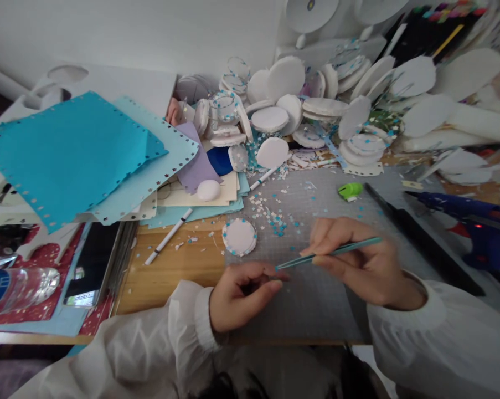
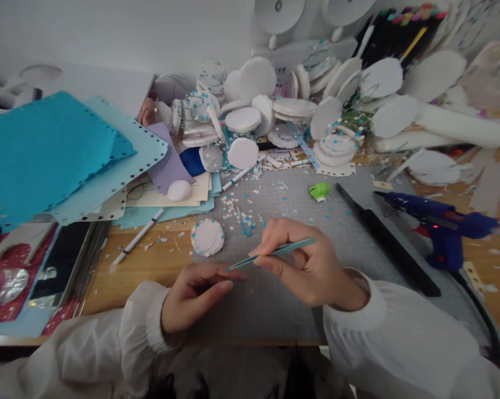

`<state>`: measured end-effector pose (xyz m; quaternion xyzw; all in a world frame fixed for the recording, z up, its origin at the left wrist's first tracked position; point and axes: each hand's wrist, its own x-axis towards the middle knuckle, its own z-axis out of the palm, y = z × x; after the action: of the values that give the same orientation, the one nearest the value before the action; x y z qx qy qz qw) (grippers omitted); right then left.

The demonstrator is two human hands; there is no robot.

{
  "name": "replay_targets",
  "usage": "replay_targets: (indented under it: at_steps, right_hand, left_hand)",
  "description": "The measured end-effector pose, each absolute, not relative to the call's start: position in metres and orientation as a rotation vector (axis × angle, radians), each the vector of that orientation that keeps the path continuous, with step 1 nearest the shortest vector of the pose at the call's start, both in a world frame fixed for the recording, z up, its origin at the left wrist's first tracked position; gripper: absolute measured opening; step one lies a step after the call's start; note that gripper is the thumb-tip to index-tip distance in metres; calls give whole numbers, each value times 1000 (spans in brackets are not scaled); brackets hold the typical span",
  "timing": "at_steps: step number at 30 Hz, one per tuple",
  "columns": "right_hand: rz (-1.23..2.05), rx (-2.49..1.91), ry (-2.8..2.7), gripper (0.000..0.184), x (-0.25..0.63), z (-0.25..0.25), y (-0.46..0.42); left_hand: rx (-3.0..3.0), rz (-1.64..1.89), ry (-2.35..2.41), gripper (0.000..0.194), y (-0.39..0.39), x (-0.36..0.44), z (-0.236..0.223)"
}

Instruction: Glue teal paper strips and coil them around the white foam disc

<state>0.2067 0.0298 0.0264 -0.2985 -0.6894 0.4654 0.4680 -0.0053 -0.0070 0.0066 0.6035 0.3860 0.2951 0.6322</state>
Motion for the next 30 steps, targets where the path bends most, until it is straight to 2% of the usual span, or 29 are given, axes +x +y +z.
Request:
replay_targets:
  at_steps: [5,13,30]
  right_hand:
    - [1180,-726,-1714,14,202,20,25]
    - [1178,-808,-1592,4,200,26,29]
    - [1285,-864,-1582,5,197,20,24]
  left_hand:
    - [1401,705,890,40,-7,-6,7]
    - [1378,695,907,38,-7,-8,8]
    - [1325,674,873,40,-8,-8,7]
